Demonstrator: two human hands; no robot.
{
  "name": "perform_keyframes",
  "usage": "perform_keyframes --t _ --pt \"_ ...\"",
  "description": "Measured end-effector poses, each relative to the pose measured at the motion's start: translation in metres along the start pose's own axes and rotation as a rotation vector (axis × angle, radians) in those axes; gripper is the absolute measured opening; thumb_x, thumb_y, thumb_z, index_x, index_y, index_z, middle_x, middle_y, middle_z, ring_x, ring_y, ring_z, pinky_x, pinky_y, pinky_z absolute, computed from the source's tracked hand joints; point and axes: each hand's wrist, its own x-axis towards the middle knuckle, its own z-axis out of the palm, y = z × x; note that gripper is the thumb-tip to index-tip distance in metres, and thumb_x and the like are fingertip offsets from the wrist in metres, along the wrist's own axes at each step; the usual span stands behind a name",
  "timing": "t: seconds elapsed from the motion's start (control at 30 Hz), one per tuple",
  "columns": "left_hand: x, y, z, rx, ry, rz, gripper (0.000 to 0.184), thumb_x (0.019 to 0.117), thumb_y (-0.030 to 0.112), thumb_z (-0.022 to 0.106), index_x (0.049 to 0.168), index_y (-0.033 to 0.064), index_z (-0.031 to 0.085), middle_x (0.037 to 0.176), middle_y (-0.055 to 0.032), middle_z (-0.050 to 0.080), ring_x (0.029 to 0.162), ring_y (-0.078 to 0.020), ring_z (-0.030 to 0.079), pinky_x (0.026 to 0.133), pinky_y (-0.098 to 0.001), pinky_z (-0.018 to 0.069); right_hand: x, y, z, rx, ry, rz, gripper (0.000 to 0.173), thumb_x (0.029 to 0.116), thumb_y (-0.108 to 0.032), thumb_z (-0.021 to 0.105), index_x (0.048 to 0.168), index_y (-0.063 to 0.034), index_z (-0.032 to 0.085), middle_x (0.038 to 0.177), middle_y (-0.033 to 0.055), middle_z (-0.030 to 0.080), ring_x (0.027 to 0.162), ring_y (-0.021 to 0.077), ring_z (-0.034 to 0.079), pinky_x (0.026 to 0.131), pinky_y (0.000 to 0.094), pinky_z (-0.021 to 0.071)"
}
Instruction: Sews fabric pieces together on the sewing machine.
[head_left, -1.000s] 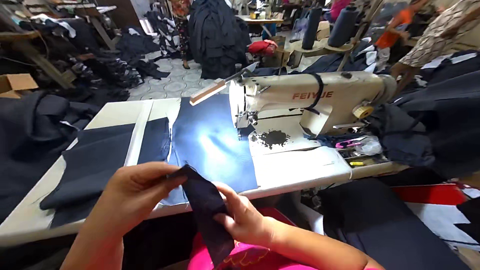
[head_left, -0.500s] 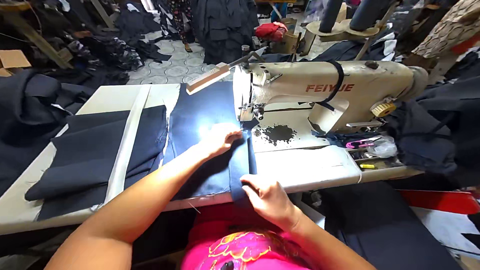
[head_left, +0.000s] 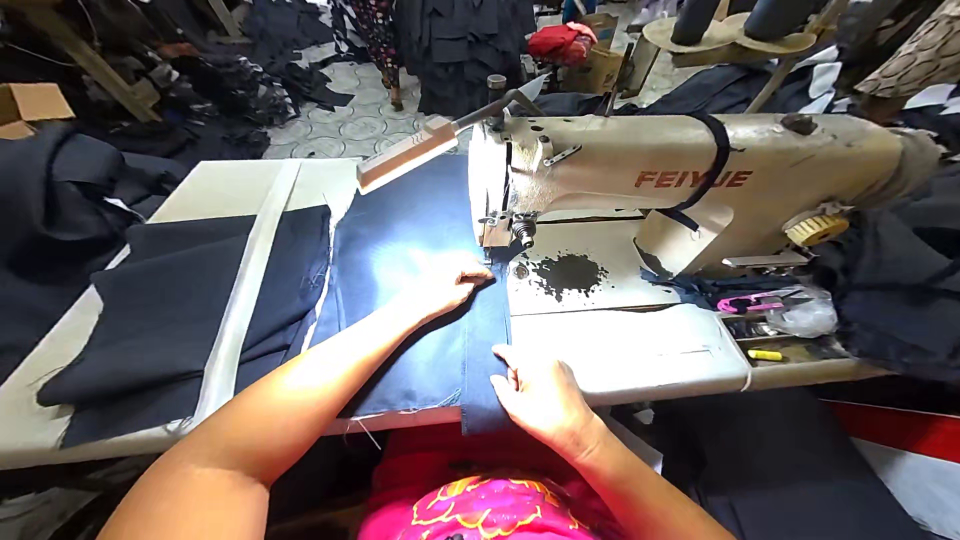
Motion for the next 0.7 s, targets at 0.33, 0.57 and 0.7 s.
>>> perform_keyframes --t 0.33,0.57,0.7 --pt "0.009 0.001 0.010 0.112 -0.004 0.014 0.024 0.0942 0.001 0.060 0.105 0.0065 0.081 0.090 -0.0154 0.069 0.088 -0.0315 0.068 0.080 -0.0484 0.0552 0.004 -0.013 -0.014 -0.064 -0.207 0.176 0.047 0.0993 -0.019 0.054 0.143 -0.0041 0.060 0.092 0.0137 0.072 0.085 0.0290 0.067 0.080 0.0466 0.0533" --pt "0.006 0.020 0.011 0.332 -0.058 0.071 0.029 0.0891 -0.003 0.057 0.106 0.0056 0.079 0.106 -0.0153 0.068 0.104 -0.0356 0.064 0.087 -0.0538 0.0528 0.004 -0.017 -0.016 -0.091 -0.243 0.199 0.047 0.1005 -0.020 0.052 0.145 -0.0052 0.058 0.102 0.0153 0.072 0.091 0.0307 0.069 0.083 0.0480 0.0541" --pt "-0.002 0.042 0.025 0.401 -0.126 -0.003 0.029 0.1008 0.017 0.055 0.110 -0.0039 0.073 0.125 -0.0183 0.067 0.121 -0.0360 0.062 0.099 -0.0556 0.0494 0.003 -0.017 -0.015 -0.093 -0.211 0.177 0.046 0.1001 -0.019 0.053 0.142 -0.0027 0.061 0.103 0.0179 0.073 0.093 0.0336 0.069 0.084 0.0509 0.0542"
